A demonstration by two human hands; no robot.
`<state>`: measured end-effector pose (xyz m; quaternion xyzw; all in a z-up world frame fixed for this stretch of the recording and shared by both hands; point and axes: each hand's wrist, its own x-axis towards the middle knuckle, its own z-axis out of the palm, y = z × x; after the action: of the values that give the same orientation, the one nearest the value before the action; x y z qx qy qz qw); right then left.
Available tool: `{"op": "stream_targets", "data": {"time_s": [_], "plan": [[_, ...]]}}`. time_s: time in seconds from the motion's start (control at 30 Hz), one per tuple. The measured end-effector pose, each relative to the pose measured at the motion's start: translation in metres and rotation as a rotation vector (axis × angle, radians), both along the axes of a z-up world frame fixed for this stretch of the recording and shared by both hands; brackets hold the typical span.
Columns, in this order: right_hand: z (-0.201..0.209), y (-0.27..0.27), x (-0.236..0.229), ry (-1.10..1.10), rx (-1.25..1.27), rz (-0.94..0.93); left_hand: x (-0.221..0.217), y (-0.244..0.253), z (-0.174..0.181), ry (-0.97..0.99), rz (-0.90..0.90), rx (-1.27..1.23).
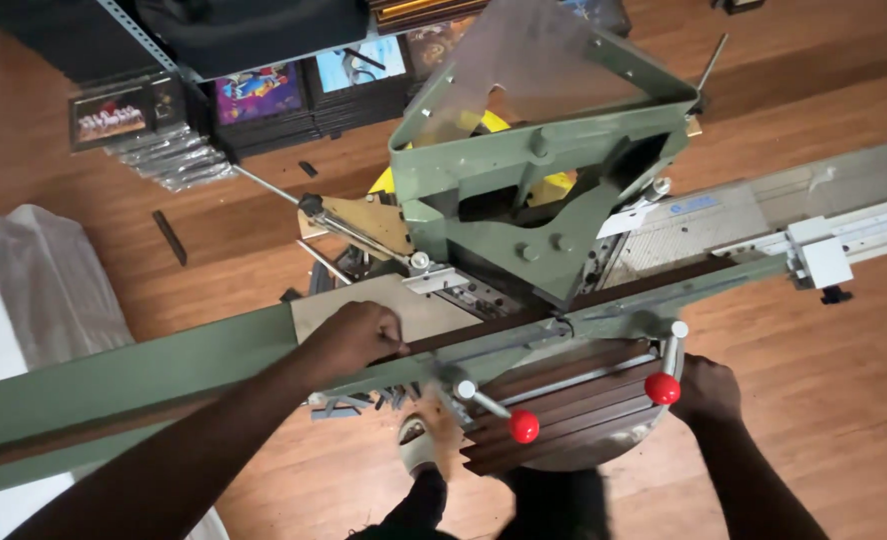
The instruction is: The recorder uses a miter guillotine to cut pieces of frame molding at precise angles.
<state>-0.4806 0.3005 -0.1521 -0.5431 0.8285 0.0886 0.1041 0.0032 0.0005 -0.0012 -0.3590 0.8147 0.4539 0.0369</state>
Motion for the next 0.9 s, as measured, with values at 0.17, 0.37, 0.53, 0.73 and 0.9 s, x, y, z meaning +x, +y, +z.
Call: {"op": "stream_targets", "data": {"time_s": [0.17, 0.37, 0.53, 0.73, 0.9], "plan": [[0.003, 0.004, 0.01, -0.006, -0.01, -0.033, -0.001, 0.0, 0.001, -0.094, 0.009, 0.001], [0.006, 0.032, 0.055, -0.009, -0.024, -0.187, 0.0, 0.0, -0.002, -0.022, -0.027, -0.035], [0.001, 0.031, 0.043, -0.068, -0.096, -0.165, -0.001, -0.001, 0.0, -0.076, 0.003, 0.008], [-0.006, -0.002, -0.01, -0.126, -0.062, -0.014, -0.005, 0.0, 0.009, -0.144, -0.003, -0.005], [-0.004, -0.005, -0.007, -0.091, -0.142, 0.041, 0.0, 0.0, 0.001, -0.066, 0.002, 0.014]]}}
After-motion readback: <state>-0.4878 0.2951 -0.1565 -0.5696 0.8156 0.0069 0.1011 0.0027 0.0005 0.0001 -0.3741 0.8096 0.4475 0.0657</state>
